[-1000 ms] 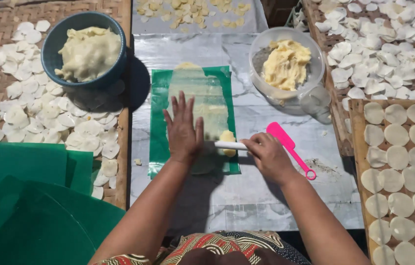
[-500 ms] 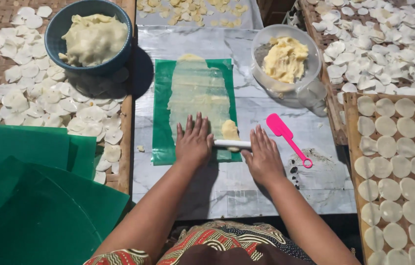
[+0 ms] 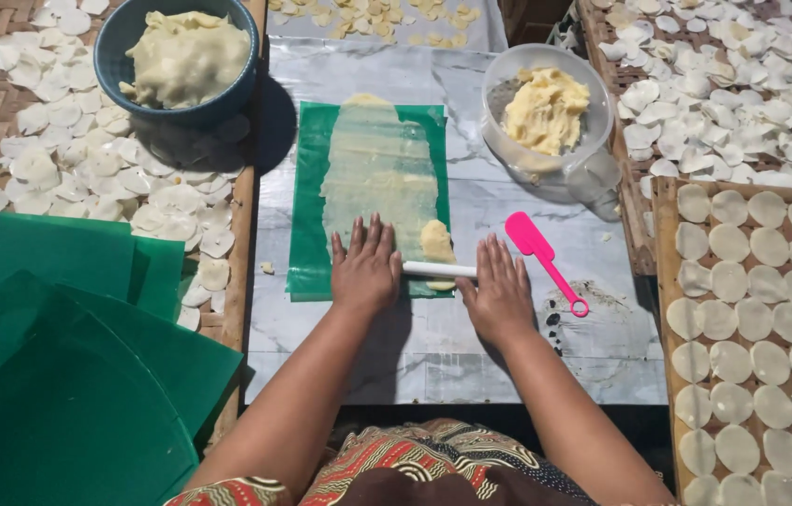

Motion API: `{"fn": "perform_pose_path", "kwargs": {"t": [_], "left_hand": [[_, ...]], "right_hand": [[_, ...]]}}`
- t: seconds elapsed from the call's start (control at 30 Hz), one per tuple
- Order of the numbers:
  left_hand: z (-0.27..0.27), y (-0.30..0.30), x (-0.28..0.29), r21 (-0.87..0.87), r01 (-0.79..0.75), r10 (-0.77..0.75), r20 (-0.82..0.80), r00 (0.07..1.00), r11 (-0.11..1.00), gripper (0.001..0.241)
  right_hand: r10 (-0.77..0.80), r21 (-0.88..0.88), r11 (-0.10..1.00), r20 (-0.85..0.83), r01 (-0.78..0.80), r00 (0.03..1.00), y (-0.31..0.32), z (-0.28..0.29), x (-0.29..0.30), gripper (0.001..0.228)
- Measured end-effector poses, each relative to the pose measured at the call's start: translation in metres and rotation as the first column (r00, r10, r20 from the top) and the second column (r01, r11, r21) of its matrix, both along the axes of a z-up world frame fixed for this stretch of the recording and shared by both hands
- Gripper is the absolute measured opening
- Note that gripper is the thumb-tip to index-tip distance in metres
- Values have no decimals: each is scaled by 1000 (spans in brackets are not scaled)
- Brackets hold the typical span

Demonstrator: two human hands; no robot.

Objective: Rolling out dough on a mat using a rolling pin and a small tube to prepare snacks

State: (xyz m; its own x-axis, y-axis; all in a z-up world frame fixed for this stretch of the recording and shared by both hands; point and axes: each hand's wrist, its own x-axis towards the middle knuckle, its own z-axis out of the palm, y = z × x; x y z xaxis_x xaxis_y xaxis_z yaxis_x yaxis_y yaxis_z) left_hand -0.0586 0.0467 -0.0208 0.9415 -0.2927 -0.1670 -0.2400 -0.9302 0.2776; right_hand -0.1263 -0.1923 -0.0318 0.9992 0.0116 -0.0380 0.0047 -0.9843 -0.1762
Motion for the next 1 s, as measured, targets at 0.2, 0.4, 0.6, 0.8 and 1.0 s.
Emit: {"fn": "perform_pose_path", "kwargs": {"t": [0.2, 0.4, 0.6, 0.8, 1.0], "left_hand": [[21, -7, -20, 38, -52, 52, -20, 998, 998, 64], [-9, 12, -71, -54, -4, 15, 206, 978, 999, 74], [3, 15, -49, -125, -44, 85, 340, 937, 991, 42], [-8, 2, 25, -87, -44, 70, 320, 945, 995, 48], [17, -13, 46, 16, -19, 18, 29, 999, 1000, 62]], "right_hand": [[-4, 36, 999, -24, 5, 1000, 7, 26, -7, 79], [148, 61, 982, 342, -179, 928, -15, 0, -51, 50], [236, 134, 938, 434, -321, 870, -41, 8, -15, 44], [195, 109, 966, 292, -236, 936, -41, -1, 26, 51], [-1, -43, 999, -54, -2, 999, 1, 27, 58, 71]]}}
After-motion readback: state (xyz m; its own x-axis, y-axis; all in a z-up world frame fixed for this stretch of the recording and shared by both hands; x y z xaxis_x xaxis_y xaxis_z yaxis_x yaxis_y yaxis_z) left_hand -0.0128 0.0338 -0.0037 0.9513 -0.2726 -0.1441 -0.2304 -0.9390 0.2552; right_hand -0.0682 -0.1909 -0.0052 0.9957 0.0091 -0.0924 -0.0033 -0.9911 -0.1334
